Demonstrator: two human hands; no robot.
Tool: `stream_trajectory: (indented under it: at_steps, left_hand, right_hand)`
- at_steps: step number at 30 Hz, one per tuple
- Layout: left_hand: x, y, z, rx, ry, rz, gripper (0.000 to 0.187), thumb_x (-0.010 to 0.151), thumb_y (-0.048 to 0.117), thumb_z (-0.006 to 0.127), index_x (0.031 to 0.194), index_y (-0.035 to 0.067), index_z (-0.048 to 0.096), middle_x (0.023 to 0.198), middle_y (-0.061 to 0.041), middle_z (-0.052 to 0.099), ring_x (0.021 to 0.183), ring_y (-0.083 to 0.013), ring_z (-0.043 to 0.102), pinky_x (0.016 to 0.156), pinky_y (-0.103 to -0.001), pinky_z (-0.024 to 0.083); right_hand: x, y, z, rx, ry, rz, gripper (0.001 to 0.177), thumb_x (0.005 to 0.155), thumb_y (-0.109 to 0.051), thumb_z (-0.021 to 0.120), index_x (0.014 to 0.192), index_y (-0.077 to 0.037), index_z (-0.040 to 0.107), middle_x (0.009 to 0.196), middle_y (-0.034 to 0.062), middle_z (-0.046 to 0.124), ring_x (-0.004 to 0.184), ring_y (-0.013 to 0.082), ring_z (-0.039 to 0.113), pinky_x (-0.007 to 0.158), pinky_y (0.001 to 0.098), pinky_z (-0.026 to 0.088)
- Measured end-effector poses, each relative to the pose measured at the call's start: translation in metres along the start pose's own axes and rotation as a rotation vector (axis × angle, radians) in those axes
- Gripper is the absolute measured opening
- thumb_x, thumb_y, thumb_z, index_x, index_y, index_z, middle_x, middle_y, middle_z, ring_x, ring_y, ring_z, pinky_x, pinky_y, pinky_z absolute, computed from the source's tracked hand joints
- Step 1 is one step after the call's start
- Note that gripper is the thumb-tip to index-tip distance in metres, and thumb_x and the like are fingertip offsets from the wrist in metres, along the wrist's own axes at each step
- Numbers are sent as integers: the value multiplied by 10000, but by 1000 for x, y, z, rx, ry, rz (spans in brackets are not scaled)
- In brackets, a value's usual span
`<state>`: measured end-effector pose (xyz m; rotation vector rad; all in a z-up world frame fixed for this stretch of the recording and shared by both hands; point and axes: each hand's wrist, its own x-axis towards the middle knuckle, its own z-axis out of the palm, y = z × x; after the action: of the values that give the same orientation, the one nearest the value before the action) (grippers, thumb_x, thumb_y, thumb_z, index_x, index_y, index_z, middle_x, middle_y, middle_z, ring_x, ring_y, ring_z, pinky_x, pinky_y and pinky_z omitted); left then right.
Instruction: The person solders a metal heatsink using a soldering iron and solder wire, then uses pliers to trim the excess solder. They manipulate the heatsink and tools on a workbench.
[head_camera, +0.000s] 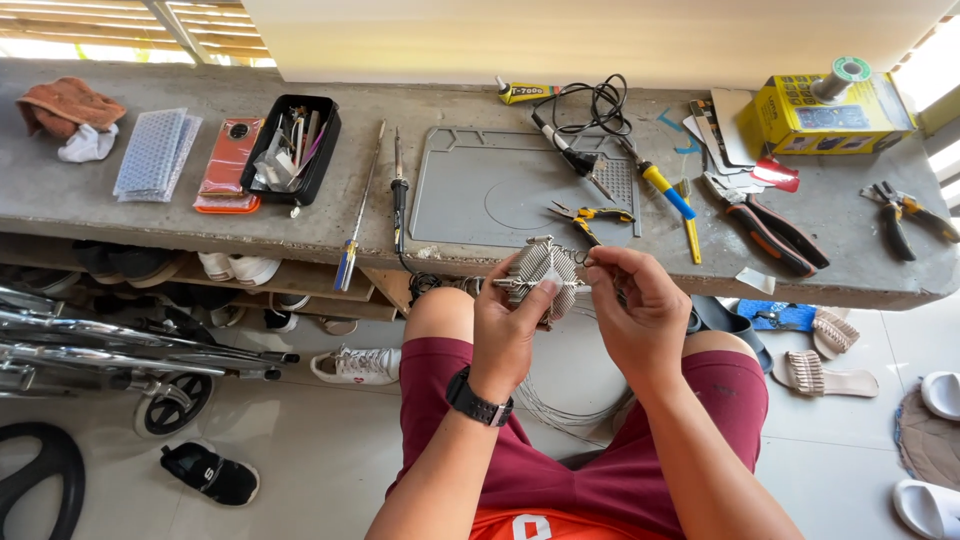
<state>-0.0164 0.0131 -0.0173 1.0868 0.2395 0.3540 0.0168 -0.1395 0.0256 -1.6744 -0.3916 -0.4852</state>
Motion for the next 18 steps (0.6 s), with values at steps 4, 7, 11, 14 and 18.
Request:
stream_trajectory:
  at_steps: [4,7,11,14,18]
  left_hand:
    - [-3,3,10,-82,29,-60,579,937,66,965,1453,-35,721,1188,-212,817,1044,-289,836,762,-526,764]
    - [0,5,19,-145,48,-115,533,944,49,955,1421,-25,729,1155,-204,821,999,-322,866,742,-529,765]
    - [10,9,19,-343,91,-288,447,983,72,907,1355,-22,679,1093,-251,796,856,-449,861,710,-637,752]
    - [17,24,18,-459,95,-412,330,1004,77,881,1260,4,686,1084,-281,833,852,-498,856,769,-708,737]
    - [18,26,17,-506,70,-458,257,1004,83,877,1195,22,716,1072,-320,846,864,-529,851,812,-757,715]
  right_hand:
    - [-1,16,-6,66,46,-36,291,1050,147,814,1318,35,807,1155,161,843,992,171,794,887,322,660]
    - [-2,15,-8,13,61,-82,312,1041,157,825,1328,37,804,1156,160,858,996,181,818,881,314,660]
    - [3,16,-21,-41,18,-70,571,1021,125,846,1550,-10,680,1293,181,828,1142,235,767,1035,404,659]
    - [7,9,-25,-113,-5,-56,600,1036,114,817,1595,-37,657,1361,186,807,1228,291,772,1077,442,648]
    - [7,3,-26,-137,-3,-164,485,1079,97,764,1534,-69,750,1359,157,774,1182,307,783,997,448,690]
